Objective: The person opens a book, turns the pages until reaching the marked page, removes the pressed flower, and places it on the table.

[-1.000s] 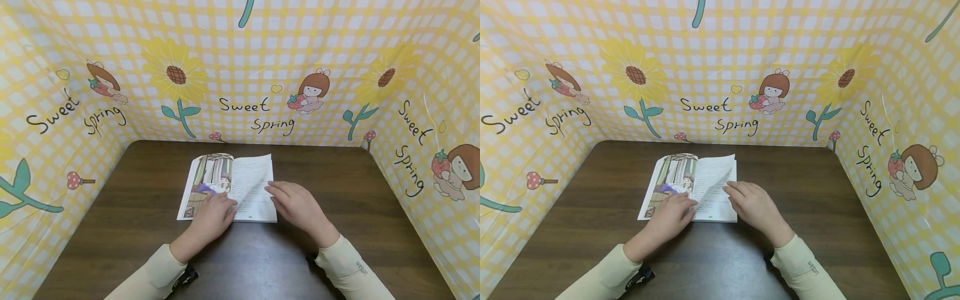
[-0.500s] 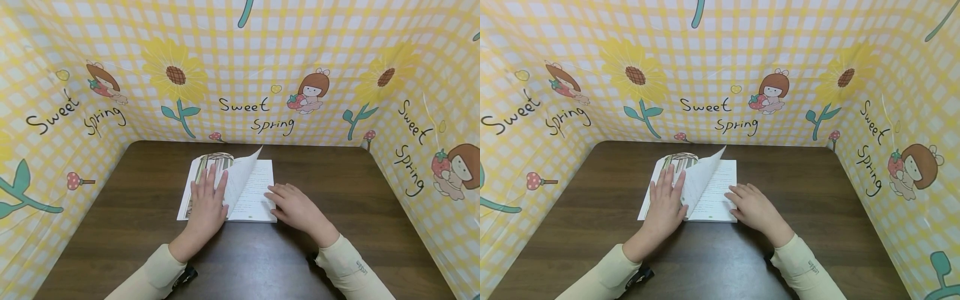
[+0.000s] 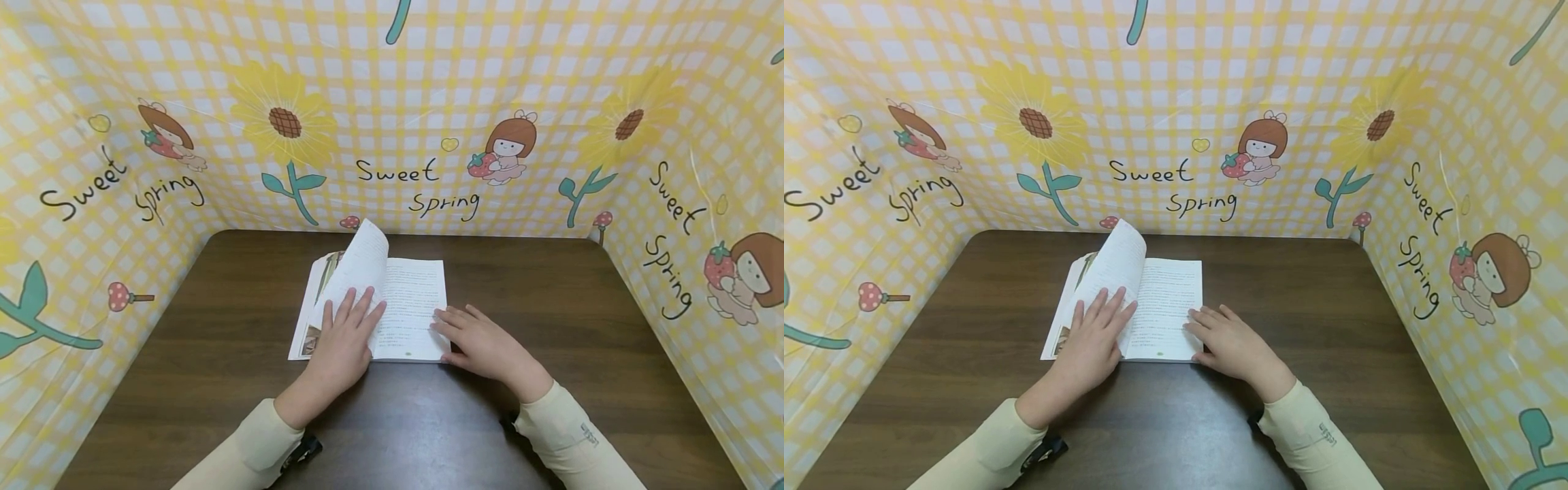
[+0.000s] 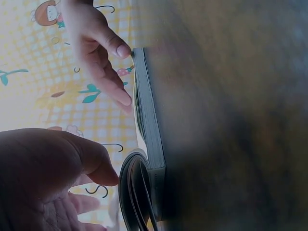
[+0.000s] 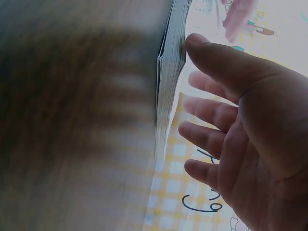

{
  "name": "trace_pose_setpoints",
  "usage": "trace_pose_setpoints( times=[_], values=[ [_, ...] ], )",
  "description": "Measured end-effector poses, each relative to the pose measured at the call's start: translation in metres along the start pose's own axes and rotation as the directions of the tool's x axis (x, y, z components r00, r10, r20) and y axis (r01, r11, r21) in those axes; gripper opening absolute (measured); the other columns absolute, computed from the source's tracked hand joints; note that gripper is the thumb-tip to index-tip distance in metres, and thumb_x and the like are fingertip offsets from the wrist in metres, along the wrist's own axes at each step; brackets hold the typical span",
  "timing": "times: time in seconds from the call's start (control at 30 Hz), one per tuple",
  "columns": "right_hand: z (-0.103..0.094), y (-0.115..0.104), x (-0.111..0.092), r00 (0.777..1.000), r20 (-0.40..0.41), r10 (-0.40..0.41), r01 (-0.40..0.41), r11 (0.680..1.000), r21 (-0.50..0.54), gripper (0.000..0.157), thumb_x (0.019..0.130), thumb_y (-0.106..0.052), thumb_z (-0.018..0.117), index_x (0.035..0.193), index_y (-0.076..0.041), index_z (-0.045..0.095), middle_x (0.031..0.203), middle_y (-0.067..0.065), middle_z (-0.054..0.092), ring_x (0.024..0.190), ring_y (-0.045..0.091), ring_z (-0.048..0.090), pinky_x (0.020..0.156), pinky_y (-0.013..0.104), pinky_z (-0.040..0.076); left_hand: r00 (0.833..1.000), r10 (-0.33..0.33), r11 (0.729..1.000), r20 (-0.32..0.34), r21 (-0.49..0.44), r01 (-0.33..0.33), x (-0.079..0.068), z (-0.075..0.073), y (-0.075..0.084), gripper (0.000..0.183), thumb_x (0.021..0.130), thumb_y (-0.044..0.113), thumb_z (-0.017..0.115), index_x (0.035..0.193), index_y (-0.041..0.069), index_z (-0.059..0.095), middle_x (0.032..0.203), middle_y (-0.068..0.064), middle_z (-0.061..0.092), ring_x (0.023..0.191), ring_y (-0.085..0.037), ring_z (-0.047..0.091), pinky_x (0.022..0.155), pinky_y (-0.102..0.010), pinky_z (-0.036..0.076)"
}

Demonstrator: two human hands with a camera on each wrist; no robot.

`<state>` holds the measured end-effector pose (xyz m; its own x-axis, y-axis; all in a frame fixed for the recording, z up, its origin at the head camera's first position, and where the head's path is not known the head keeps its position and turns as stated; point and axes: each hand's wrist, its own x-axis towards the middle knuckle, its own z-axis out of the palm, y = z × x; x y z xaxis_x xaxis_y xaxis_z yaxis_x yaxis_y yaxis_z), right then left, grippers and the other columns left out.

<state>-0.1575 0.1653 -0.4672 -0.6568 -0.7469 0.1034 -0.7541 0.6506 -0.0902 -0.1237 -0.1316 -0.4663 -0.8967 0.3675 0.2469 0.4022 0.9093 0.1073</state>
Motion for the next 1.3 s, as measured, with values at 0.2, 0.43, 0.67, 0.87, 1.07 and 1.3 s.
trace_pose_setpoints(
  times=[0.2, 0.43, 0.67, 0.87, 1.07, 1.3],
  values=[
    [0.0008, -0.0003, -0.0006, 0.999, 0.039, -0.005, 0.005, 1.000, 0.011, 0.060, 0.094, -0.042, 0.073, 0.144, -0.011, 0.059, 0.156, 0.010, 0.050, 0.145, 0.029, 0.046, 0.118, 0.061, 0.030, 0.991, -0.070, 0.996, 0.114, -0.040, 0.075, -0.0006, 0.0002, 0.0023, 0.058, 0.090, 0.013, 0.067, 0.147, 0.016, 0.057, 0.164, -0.015, 0.036, 0.151, -0.045, 0.028, 0.112, -0.074, 0.027],
    [0.0008, -0.0008, -0.0010, 0.997, 0.077, 0.004, -0.006, 0.999, 0.034, 0.059, 0.095, -0.040, 0.073, 0.144, -0.011, 0.060, 0.156, 0.010, 0.050, 0.146, 0.029, 0.045, 0.119, 0.061, 0.028, 0.976, -0.150, 0.984, 0.158, -0.074, 0.163, -0.0020, 0.0000, 0.0028, 0.047, 0.097, 0.021, 0.056, 0.143, 0.012, 0.059, 0.161, -0.019, 0.039, 0.147, -0.048, 0.034, 0.107, -0.075, 0.034],
    [0.0008, -0.0013, -0.0016, 0.996, 0.091, -0.004, 0.002, 1.000, 0.031, 0.058, 0.094, -0.041, 0.073, 0.143, -0.011, 0.061, 0.156, 0.009, 0.050, 0.145, 0.029, 0.046, 0.119, 0.061, 0.029, 0.958, -0.207, 0.968, 0.198, -0.099, 0.229, -0.0028, -0.0009, 0.0030, 0.052, 0.100, 0.041, 0.061, 0.144, 0.013, 0.057, 0.161, -0.021, 0.038, 0.147, -0.050, 0.033, 0.106, -0.075, 0.034],
    [0.0013, -0.0011, -0.0023, 0.996, 0.090, -0.009, 0.006, 1.000, 0.030, 0.055, 0.096, -0.039, 0.072, 0.142, -0.012, 0.061, 0.155, 0.008, 0.051, 0.145, 0.028, 0.047, 0.118, 0.061, 0.030, 0.956, -0.220, 0.966, 0.196, -0.091, 0.241, -0.0029, 0.0003, 0.0020, 0.055, 0.096, 0.040, 0.069, 0.141, 0.012, 0.056, 0.160, -0.023, 0.038, 0.146, -0.053, 0.032, 0.104, -0.076, 0.036],
    [0.0013, 0.0010, -0.0012, 0.997, 0.080, -0.020, 0.017, 0.999, 0.030, 0.047, 0.098, -0.034, 0.069, 0.140, -0.014, 0.064, 0.152, 0.007, 0.054, 0.143, 0.028, 0.050, 0.116, 0.063, 0.033, 0.968, -0.189, 0.974, 0.165, -0.092, 0.206, -0.0011, 0.0005, 0.0009, 0.053, 0.094, 0.034, 0.071, 0.140, 0.010, 0.059, 0.162, -0.021, 0.037, 0.150, -0.049, 0.028, 0.108, -0.076, 0.031],
    [0.0001, 0.0035, -0.0005, 0.989, -0.010, -0.149, 0.148, 0.988, -0.034, 0.023, 0.094, -0.018, 0.074, 0.117, -0.019, 0.077, 0.132, 0.001, 0.071, 0.128, 0.024, 0.064, 0.107, 0.056, 0.046, 0.987, -0.065, 0.991, 0.150, -0.102, 0.080, 0.0012, 0.0012, 0.0003, 0.043, 0.093, 0.024, 0.072, 0.135, 0.015, 0.065, 0.163, -0.013, 0.039, 0.152, -0.042, 0.028, 0.113, -0.074, 0.025]
  ],
)
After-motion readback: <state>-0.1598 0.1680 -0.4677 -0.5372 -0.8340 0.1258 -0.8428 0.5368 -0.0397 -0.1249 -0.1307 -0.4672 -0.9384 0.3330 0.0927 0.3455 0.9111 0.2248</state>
